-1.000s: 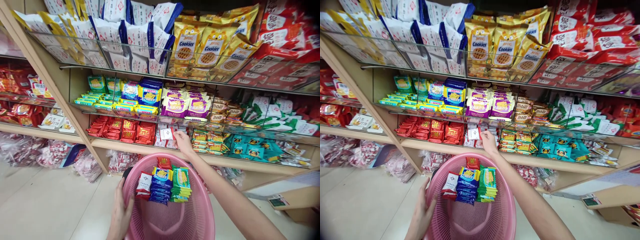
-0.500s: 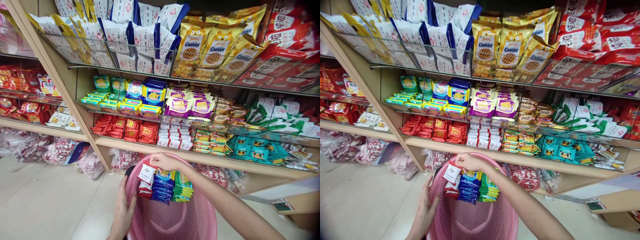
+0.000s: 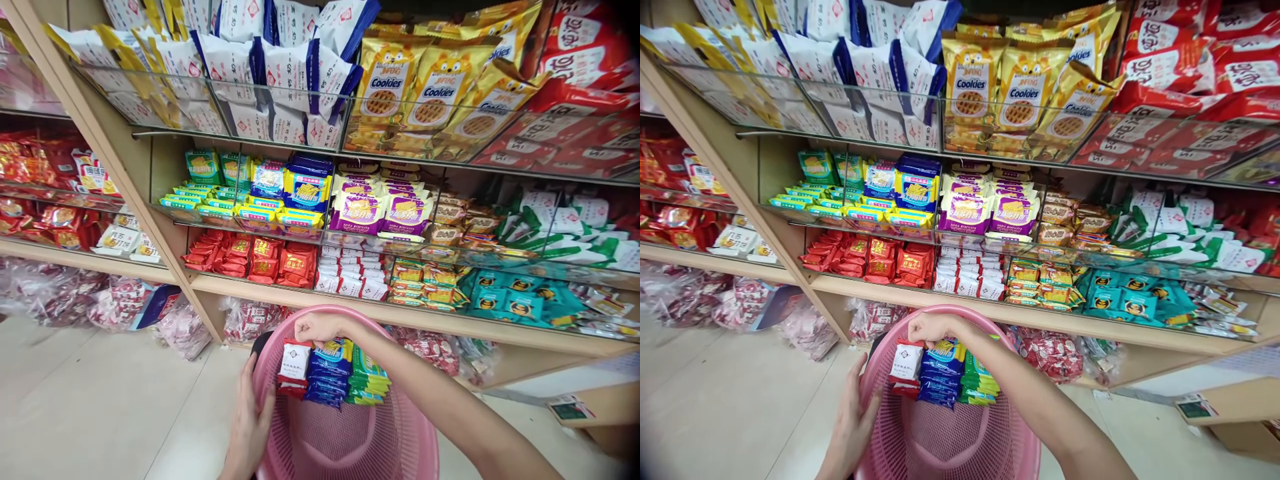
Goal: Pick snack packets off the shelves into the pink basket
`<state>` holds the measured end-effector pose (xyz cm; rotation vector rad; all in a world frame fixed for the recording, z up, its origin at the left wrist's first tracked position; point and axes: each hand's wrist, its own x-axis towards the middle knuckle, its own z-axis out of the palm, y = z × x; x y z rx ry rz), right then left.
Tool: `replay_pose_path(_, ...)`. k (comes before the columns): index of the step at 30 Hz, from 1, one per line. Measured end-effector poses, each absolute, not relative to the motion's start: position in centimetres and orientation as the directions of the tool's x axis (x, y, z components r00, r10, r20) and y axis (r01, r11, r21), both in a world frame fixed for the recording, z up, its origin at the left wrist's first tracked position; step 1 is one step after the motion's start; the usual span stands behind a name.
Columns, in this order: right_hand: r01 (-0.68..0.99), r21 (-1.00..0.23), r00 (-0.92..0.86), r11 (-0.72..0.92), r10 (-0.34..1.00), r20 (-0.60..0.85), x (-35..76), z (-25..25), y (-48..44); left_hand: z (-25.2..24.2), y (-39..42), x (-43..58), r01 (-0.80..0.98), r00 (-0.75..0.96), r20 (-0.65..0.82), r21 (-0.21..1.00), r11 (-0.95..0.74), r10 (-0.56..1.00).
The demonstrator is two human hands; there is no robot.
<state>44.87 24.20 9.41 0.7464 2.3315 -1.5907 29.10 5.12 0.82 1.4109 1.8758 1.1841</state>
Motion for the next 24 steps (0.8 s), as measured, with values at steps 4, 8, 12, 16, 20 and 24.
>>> replay_pose_path(4,0.550,-0.755,-0.831,0.356,0.316,-0.457,45.0,9.1,24.3,0.8,5.0,29.1,0.491,-0.335,0.105,0.867,0.079,0.937)
replay_pose_path(8,0.564,-0.681,-0.824,0.466,0.375,-0.425,45.1,8.9,23.9,0.9,5.0,29.1,0.507,-0.328,0.120,0.860,0.067,0.937)
replay_pose_path(12,0.561,-0.588,-0.823,0.582,0.464,-0.327,44.9,9.1,22.9,0.9,5.1,29.1,0.506,-0.323,0.120,0.860,0.064,0.939)
replay_pose_path(16,0.570,-0.486,-0.816,0.663,0.526,-0.240,44.6,9.4,22.0,1.0,5.1,29.1,0.508,-0.314,0.135,0.860,0.047,0.940)
replay_pose_path(20,0.591,-0.407,-0.803,0.696,0.556,-0.215,44.5,9.5,21.6,1.1,5.0,29.1,0.499,-0.311,0.135,0.866,0.041,0.941)
replay_pose_path(24,0.613,-0.342,-0.785,0.712,0.599,-0.159,44.2,10.1,20.8,1.2,5.0,29.1,0.497,-0.310,0.133,0.867,0.041,0.941)
